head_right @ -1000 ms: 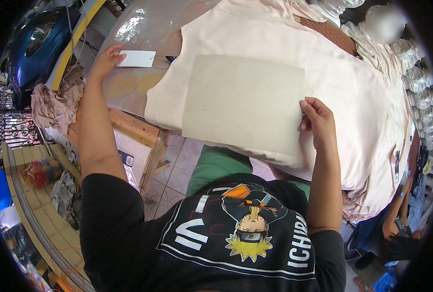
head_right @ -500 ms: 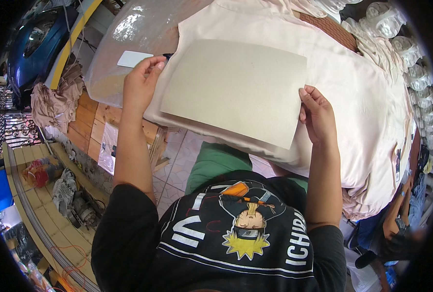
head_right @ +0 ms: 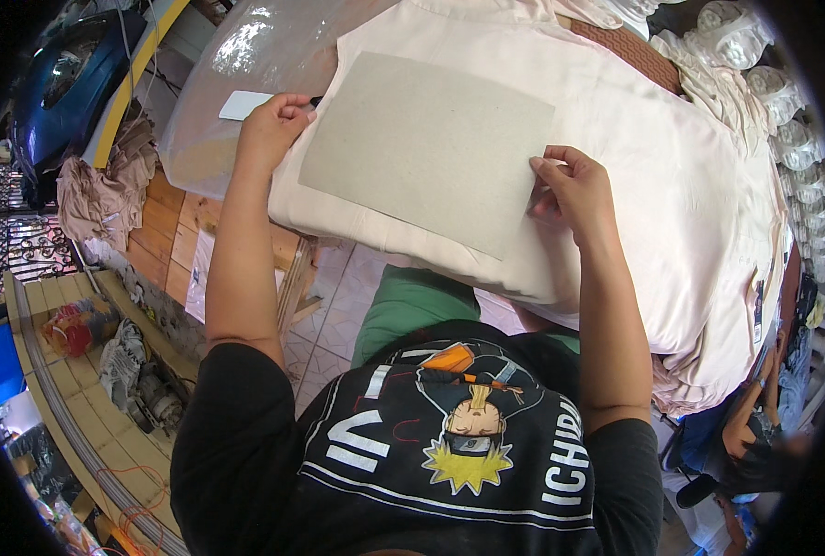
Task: The person folds a light-colored shirt over a piece of cardboard, aligns the sleeves, and places the folded shirt into a plastic bag.
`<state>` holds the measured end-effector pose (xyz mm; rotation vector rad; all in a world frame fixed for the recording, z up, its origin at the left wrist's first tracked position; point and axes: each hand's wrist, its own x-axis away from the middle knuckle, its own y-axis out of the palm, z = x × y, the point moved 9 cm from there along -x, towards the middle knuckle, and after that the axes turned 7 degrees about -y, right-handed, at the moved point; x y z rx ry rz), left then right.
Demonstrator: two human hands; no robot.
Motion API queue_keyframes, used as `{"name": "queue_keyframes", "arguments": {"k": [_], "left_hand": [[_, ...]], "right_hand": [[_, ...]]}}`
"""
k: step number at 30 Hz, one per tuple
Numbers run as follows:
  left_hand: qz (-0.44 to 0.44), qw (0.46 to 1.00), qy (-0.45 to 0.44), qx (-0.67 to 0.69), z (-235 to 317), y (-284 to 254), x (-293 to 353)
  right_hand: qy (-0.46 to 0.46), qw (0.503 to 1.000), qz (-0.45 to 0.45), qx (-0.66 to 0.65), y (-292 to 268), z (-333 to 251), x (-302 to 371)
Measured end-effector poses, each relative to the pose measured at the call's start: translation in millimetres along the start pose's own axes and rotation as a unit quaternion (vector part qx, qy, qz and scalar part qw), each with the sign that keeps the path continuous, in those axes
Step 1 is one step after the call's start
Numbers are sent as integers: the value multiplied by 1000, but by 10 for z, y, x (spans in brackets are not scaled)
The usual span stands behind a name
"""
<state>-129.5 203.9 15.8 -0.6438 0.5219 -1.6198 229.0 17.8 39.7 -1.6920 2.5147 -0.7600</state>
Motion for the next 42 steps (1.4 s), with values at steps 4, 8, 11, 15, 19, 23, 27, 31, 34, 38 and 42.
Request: {"name": "queue_keyframes", "arguments": {"k": [4, 8, 11, 15, 19, 23, 27, 31, 34, 38, 42], "left_hand": [[-16, 999, -6, 36, -42, 19, -15], [-31, 998, -10, 62, -29, 20, 2], [-45, 996, -12, 80, -40, 32, -1], [-70, 994, -4, 86, -73, 56, -47], [-75, 993, -5, 93, -74, 48, -52], [-82, 992, -7, 100, -84, 54, -57], [-91, 990, -6, 108, -92, 57, -63], [-31, 999, 23, 16, 97, -55, 29], [128, 973, 141, -131, 623, -122, 379], [156, 950, 204, -175, 868, 89, 680], [56, 994, 51, -79, 449, 189, 534]], "right_hand": [[-4, 1000, -8, 4, 37, -10, -24], [-8, 1000, -17, 18, 61, 13, -36], [-11, 1000, -17, 18, 66, 7, -34], [-7, 999, -32, 1, 101, -3, -31], [2, 1000, -30, -2, 109, 11, -21], [12, 999, -34, -13, 115, 18, -6], [-11, 1000, -26, 12, 135, -82, 38], [-17, 999, -25, 34, 153, -131, 61], [-12, 999, -25, 37, 158, -137, 70], [-11, 1000, -24, 16, 151, -88, 61], [-15, 1000, -10, 1, 155, -77, 61]]}}
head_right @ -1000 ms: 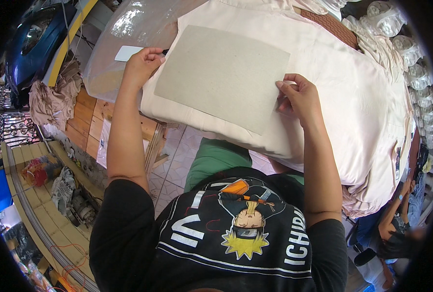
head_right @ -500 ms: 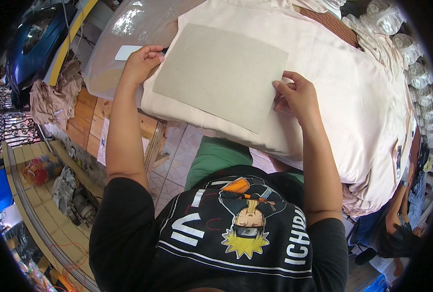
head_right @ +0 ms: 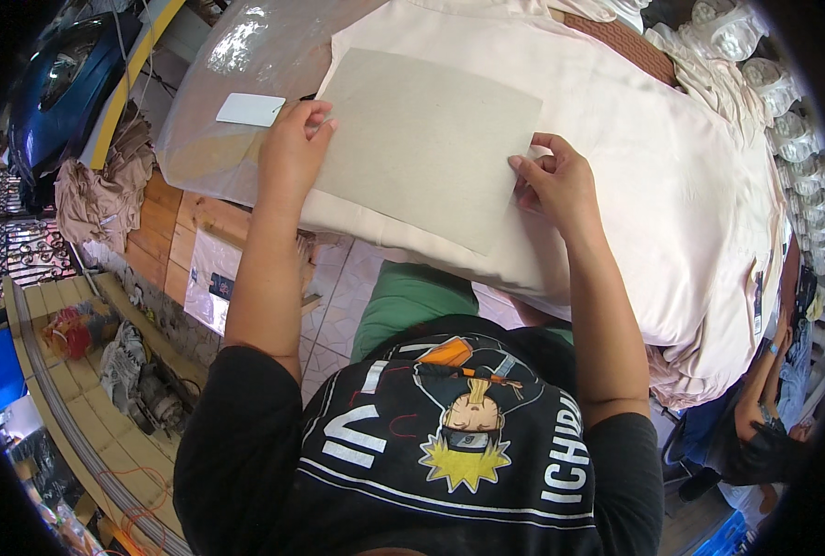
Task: The person folds a light-colored shirt over a piece of cardboard, aligns the sleeves, and places the folded shirt into a plastic bag.
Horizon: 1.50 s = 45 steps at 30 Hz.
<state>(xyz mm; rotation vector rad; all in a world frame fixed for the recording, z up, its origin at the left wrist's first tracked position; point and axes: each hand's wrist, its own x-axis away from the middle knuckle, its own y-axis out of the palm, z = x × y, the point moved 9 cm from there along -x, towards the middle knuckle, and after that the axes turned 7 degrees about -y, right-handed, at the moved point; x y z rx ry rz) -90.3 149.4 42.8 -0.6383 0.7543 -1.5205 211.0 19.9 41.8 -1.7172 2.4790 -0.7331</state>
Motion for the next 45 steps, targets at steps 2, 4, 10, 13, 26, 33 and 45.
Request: {"name": "queue_keyframes", "arguments": {"k": [2, 4, 10, 13, 26, 33, 45], "left_hand": [[43, 999, 15, -18, -36, -40, 7], [65, 997, 24, -21, -63, -69, 3], [43, 999, 1, 2, -171, -25, -62], [5, 998, -39, 40, -273, 27, -135], [-44, 988, -134, -58, -208, -387, 140], [-77, 980, -172, -71, -523, -405, 349], [-74, 980, -164, 80, -613, -330, 339]], "right_hand": [[-3, 1000, 3, -19, 1, 41, -13], [-13, 999, 6, -47, -1, 86, -25], [-39, 997, 16, -69, -4, 75, -17], [-48, 996, 17, -66, -6, 77, -19], [-14, 1000, 19, 11, -9, 38, -4], [-17, 1000, 14, 21, 4, 6, 8], [-26, 999, 19, 16, -10, 38, -9]]}}
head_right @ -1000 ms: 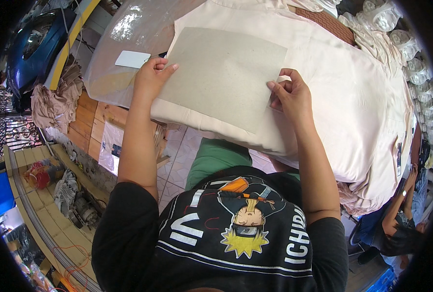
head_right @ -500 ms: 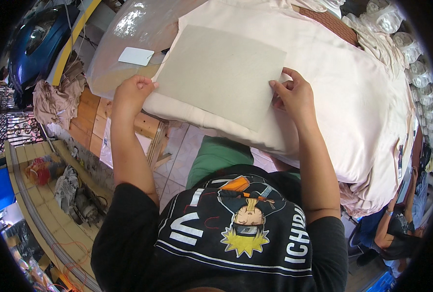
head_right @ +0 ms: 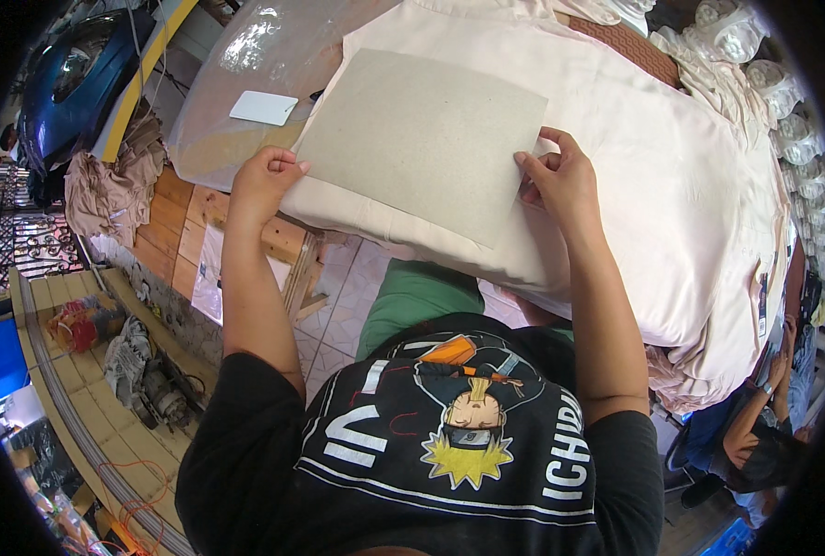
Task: The person folds a light-colored shirt over a piece of cardboard, aligns the sleeves, and places the folded shirt into a plastic bag.
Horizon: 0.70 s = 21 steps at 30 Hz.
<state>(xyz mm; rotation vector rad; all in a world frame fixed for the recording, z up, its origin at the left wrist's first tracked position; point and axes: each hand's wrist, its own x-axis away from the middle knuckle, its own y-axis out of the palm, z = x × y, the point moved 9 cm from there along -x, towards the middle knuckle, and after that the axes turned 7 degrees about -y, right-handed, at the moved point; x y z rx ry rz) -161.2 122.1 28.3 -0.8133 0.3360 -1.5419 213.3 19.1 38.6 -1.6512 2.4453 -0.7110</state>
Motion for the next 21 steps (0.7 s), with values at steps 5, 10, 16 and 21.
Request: {"name": "queue_keyframes", "arguments": {"k": [5, 10, 16, 21], "left_hand": [[-20, 999, 10, 42, -113, 25, -96], [-37, 996, 10, 83, -184, 58, -145], [-64, 992, -2, 105, -170, 80, -132], [-79, 989, 7, 125, -144, 107, -114]], "right_hand": [[3, 1000, 0, 3, 2, -32, 10], [4, 1000, -3, 5, 1, -33, 11], [4, 1000, -10, -3, 3, -27, 14], [6, 1000, -7, -7, 0, -48, 24]]}}
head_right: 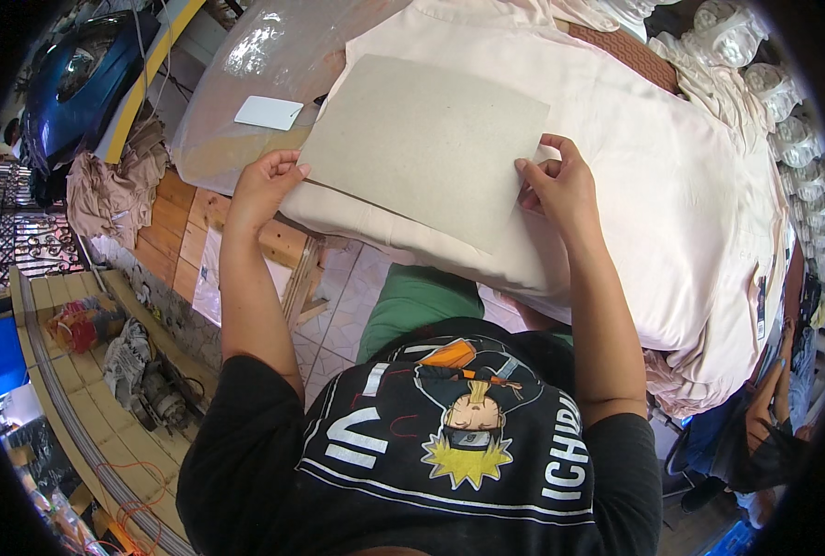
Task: The person folds a light-colored shirt over a piece of cardboard, aligns the sleeves, and places the folded shirt into a plastic bag.
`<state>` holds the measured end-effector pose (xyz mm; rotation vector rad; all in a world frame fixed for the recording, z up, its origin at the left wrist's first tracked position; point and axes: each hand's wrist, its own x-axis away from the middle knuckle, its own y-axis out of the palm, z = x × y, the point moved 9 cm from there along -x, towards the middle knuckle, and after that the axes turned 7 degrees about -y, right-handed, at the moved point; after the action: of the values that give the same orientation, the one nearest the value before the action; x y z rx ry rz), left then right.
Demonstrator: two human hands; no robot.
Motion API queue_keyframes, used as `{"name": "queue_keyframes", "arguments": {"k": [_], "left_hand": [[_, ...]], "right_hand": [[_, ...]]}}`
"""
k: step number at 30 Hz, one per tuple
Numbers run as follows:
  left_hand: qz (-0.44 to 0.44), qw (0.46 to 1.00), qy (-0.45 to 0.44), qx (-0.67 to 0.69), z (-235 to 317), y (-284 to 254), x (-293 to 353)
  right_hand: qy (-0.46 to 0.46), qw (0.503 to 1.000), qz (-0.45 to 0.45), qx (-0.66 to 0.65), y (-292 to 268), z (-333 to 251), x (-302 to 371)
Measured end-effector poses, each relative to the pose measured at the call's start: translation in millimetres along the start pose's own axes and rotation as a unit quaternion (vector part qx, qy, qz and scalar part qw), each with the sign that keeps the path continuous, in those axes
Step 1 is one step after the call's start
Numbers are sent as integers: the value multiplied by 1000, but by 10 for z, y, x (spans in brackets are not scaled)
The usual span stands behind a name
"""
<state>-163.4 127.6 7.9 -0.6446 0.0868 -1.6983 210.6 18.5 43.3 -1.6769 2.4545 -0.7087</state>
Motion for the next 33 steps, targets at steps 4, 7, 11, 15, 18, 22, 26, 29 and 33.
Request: {"name": "queue_keyframes", "arguments": {"k": [4, 7, 11, 15, 18, 22, 26, 29, 33], "left_hand": [[0, 1000, 11, -8, 46, -1, 21], [1, 1000, 21, -18, 4, -5, -24], [8, 999, 24, -27, -27, -16, -51], [21, 998, 37, -41, 11, -30, -28], [25, 997, 41, -59, 34, -33, -25], [23, 997, 35, -59, 99, -23, 17], [34, 997, 30, -61, 74, -45, 12], [46, 996, 32, -77, 60, -58, -17], [52, 993, 26, -105, 120, -42, 17]], "right_hand": [[-12, 1000, 11, 2, -20, -23, 20], [-23, 1000, 16, -9, -36, -56, 35], [-31, 999, 20, 4, -64, -88, 53], [-39, 999, 25, 14, -73, -120, 79], [-41, 999, 27, 12, -91, -160, 122], [-52, 998, 38, 9, -140, -224, 188], [-65, 997, 36, 17, -117, -314, 198], [-31, 998, 16, 45, -74, -184, 105], [-16, 998, -4, 63, -31, -27, 38]]}}
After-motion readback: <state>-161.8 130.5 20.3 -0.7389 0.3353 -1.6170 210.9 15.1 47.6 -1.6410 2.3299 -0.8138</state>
